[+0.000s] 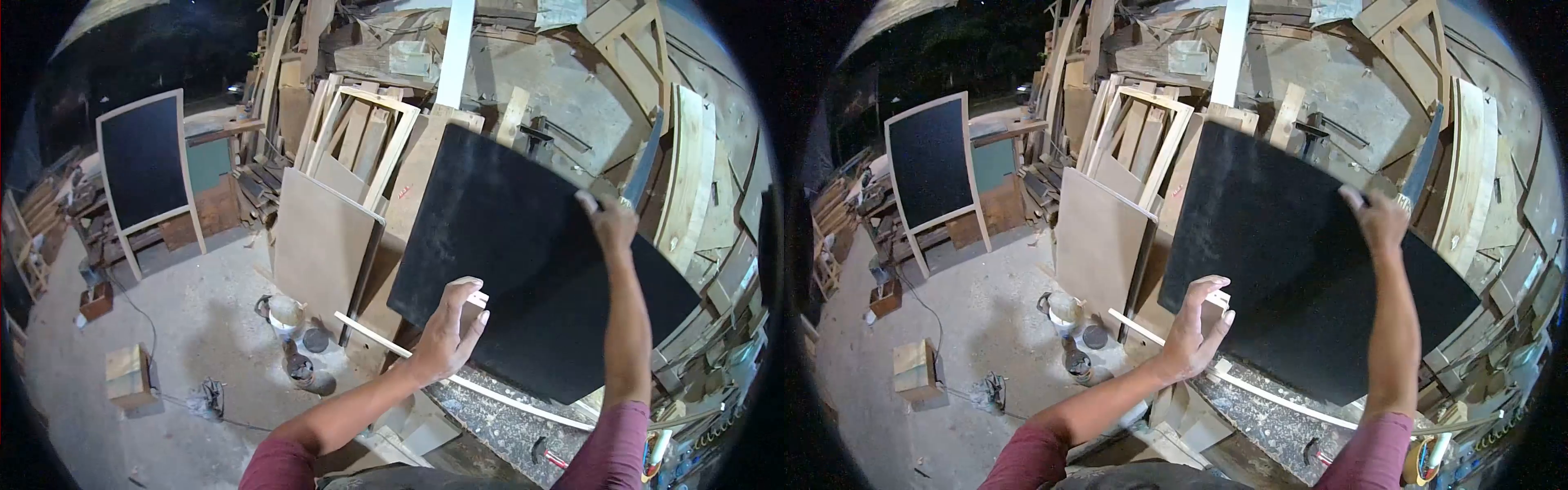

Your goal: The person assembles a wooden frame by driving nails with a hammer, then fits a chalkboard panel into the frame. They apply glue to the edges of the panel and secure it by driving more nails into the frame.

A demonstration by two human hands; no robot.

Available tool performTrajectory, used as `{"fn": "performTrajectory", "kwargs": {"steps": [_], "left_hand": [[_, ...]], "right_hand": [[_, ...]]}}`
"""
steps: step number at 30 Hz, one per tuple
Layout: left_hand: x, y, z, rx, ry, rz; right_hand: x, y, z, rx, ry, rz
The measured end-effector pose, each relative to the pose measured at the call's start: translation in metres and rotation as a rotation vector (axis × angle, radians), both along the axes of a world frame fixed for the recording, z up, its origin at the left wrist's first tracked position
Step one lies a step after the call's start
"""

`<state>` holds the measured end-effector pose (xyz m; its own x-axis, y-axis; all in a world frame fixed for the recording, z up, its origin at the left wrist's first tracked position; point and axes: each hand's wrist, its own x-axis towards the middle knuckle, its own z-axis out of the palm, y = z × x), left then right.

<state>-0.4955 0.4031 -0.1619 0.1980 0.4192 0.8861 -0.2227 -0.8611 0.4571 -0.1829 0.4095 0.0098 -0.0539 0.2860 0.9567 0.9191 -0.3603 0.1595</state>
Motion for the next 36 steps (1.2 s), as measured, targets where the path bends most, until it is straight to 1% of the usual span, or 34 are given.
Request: {"fn": "performTrajectory", "kwargs": {"steps": [1,2,3,4,5,6,7,8,10,11,14,15,16,18,20,22,26,28,31,32,34,35,36], "left_hand": [[-0.001,-0.001,-0.001,0.005,0.0,0.001],[0.0,-0.001,-0.002,0.015,0.003,-0.001],[0.0,-0.002,-0.002,0.016,-0.022,-0.008],[0.0,-0.004,-0.002,0.015,-0.034,0.001],[0.0,-0.003,-0.003,0.02,-0.045,-0.003],[0.002,-0.003,-0.003,0.021,-0.059,-0.003],[0.003,-0.003,-0.003,0.025,-0.061,0.036],[0.007,-0.004,-0.004,0.005,-0.079,0.052],[0.012,-0.005,-0.001,-0.031,-0.107,0.04],[0.015,-0.005,0.0,-0.023,-0.113,0.106],[0.021,-0.004,0.001,-0.108,-0.115,0.05],[0.026,0.0,-0.002,-0.083,-0.181,0.015],[0.027,0.001,-0.001,-0.059,-0.184,0.082],[0.038,0.003,0.001,-0.083,-0.263,0.061],[0.039,0.004,0.003,-0.137,-0.231,0.067],[0.042,0.007,0.005,-0.079,-0.228,0.1],[0.048,0.009,0.008,-0.106,-0.197,0.143],[0.05,0.012,0.008,-0.113,-0.192,0.118],[0.051,0.011,0.012,-0.078,-0.201,0.181],[0.052,0.011,0.009,-0.077,-0.198,0.176],[0.055,0.014,0.003,-0.18,-0.183,0.057],[0.053,0.013,0.006,-0.13,-0.144,0.132],[0.05,0.011,0.008,-0.128,-0.143,0.131]], "right_hand": [[0.004,-0.01,0.024,0.057,-0.104,-0.034],[0.004,-0.026,0.057,-0.042,-0.006,-0.217],[-0.002,-0.041,0.083,0.072,-0.033,-0.1],[-0.016,-0.06,0.116,0.028,0.025,-0.299],[-0.008,-0.076,0.149,0.037,-0.074,-0.38],[0.023,-0.088,0.186,0.19,-0.222,-0.275],[0.032,-0.106,0.221,0.266,-0.37,-0.226],[0.026,-0.122,0.247,0.291,-0.362,-0.2],[0.006,-0.15,0.279,0.33,-0.274,-0.161],[0.002,-0.155,0.287,0.33,-0.236,-0.145],[-0.013,-0.181,0.3,0.347,-0.206,-0.131],[-0.015,-0.185,0.305,0.352,-0.199,-0.13],[-0.016,-0.191,0.306,0.353,-0.191,-0.128],[-0.018,-0.197,0.307,0.351,-0.184,-0.129],[-0.02,-0.202,0.308,0.346,-0.18,-0.131],[-0.02,-0.206,0.307,0.343,-0.176,-0.133],[-0.016,-0.213,0.305,0.336,-0.159,-0.147],[-0.015,-0.217,0.304,0.334,-0.154,-0.152],[-0.012,-0.224,0.302,0.334,-0.149,-0.163],[-0.012,-0.226,0.301,0.336,-0.145,-0.167],[-0.011,-0.23,0.301,0.336,-0.14,-0.174],[-0.009,-0.232,0.3,0.336,-0.136,-0.175],[-0.009,-0.235,0.3,0.334,-0.135,-0.181]]}}
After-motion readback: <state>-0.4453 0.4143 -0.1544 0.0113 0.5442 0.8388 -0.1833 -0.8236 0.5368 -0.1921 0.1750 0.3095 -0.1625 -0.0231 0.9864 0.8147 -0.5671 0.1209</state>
